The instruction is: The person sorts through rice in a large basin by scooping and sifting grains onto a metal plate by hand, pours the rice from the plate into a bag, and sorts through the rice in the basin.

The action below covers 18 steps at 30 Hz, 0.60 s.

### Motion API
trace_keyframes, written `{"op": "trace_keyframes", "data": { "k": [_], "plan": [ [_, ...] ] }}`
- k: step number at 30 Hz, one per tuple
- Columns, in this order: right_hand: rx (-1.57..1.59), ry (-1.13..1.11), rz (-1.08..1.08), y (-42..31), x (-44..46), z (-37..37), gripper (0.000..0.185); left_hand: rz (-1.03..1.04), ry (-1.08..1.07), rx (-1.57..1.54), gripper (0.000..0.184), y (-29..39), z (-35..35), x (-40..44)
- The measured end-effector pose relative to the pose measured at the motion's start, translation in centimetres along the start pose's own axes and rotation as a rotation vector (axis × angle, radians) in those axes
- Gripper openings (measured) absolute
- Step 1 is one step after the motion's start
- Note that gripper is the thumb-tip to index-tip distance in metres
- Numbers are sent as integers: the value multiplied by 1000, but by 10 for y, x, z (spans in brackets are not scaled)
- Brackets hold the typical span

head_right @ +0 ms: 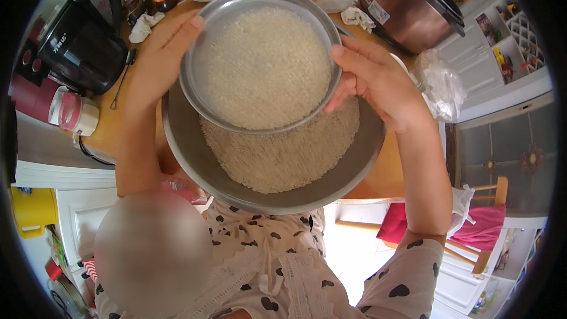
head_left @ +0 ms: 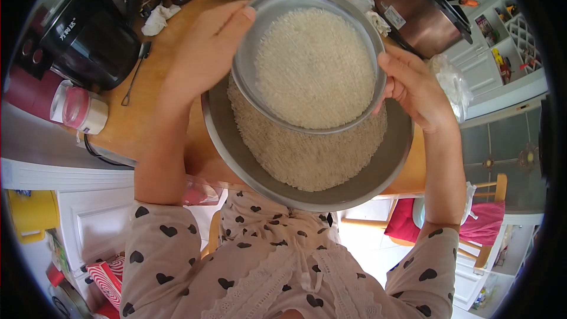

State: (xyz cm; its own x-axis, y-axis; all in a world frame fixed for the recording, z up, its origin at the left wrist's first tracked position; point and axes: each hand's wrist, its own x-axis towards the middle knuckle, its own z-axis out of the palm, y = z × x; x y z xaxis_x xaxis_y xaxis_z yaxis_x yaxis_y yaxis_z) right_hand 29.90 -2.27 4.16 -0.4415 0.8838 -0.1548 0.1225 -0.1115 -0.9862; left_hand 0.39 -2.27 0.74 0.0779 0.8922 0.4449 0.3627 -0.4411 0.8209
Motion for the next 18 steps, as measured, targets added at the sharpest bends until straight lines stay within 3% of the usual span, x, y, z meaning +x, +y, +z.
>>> {"op": "trace_keyframes", "data": {
  "k": [7,10,18],
  "plan": [
    [-137,55,-32,-5,-1,-14,29,129,104,-54,34,-23,0,11],
    [-442,-10,-77,6,-7,-18,28,145,118,59,34,-28,-3,14],
    [-701,-47,-204,17,-15,-20,29,140,144,8,34,-38,0,16]
  ]
}}
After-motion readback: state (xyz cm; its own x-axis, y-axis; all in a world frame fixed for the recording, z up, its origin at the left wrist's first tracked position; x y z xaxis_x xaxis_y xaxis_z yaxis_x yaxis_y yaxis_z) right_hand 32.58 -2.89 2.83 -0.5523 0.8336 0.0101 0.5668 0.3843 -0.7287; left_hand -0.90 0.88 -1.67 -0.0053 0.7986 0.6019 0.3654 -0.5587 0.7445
